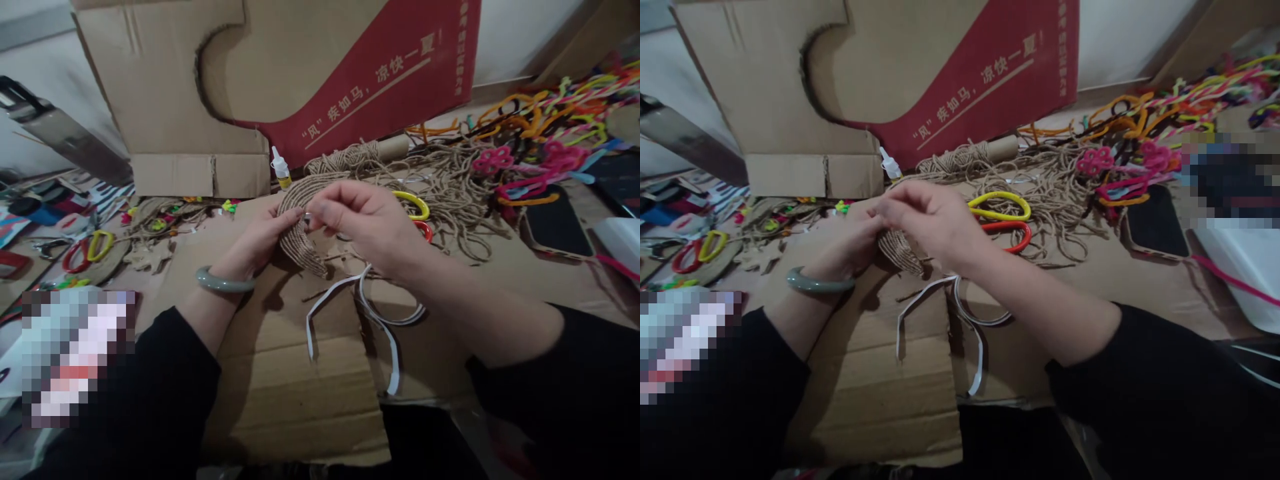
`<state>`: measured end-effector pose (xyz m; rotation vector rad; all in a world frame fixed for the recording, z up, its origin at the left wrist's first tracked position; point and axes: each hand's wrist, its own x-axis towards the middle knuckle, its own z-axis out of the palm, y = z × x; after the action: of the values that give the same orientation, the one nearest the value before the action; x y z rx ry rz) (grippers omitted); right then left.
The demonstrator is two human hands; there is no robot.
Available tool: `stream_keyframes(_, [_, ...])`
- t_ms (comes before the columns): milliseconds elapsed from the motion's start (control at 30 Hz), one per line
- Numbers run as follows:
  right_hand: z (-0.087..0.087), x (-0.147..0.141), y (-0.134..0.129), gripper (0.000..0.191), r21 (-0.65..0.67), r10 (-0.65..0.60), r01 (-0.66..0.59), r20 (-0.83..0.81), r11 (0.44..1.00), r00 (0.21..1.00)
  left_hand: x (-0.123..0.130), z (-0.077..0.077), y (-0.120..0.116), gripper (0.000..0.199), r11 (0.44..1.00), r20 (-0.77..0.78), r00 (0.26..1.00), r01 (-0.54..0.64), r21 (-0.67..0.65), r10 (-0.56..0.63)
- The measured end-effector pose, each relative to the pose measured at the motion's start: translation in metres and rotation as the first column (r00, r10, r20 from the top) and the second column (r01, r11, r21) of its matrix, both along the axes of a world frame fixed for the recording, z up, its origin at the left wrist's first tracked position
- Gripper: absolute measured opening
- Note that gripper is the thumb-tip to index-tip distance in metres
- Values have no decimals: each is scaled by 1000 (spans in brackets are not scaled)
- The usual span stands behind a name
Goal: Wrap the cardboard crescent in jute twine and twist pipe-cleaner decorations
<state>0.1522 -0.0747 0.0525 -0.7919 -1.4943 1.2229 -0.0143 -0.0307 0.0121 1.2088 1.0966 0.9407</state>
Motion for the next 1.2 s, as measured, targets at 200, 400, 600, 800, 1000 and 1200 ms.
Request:
stream_keyframes(200, [-25,18,42,33,-190,-192,201,62,961,979,-3,-8,5,19,999,218,975,-25,-32,31])
stream_keyframes(400, [-32,14,44,18,-348,-137,186,163,919,977,-4,-10,5,29,997,252,968,19,-72,-1])
stream_keyframes(600, [-32,11,41,17,-279,-150,193,167,941,974,-4,-9,0,31,987,228,968,127,-100,-102])
stream_keyframes(800, [-33,7,38,24,-287,-114,142,112,947,987,-5,-8,0,31,990,196,975,123,-71,-107])
stream_keyframes(1000, [-38,5,37,21,-333,-83,102,72,937,994,-4,-8,0,34,988,202,972,139,-67,-123])
stream_keyframes(1200, [-41,6,39,17,-246,-87,119,136,962,987,-3,-8,-1,31,984,221,965,159,-81,-138])
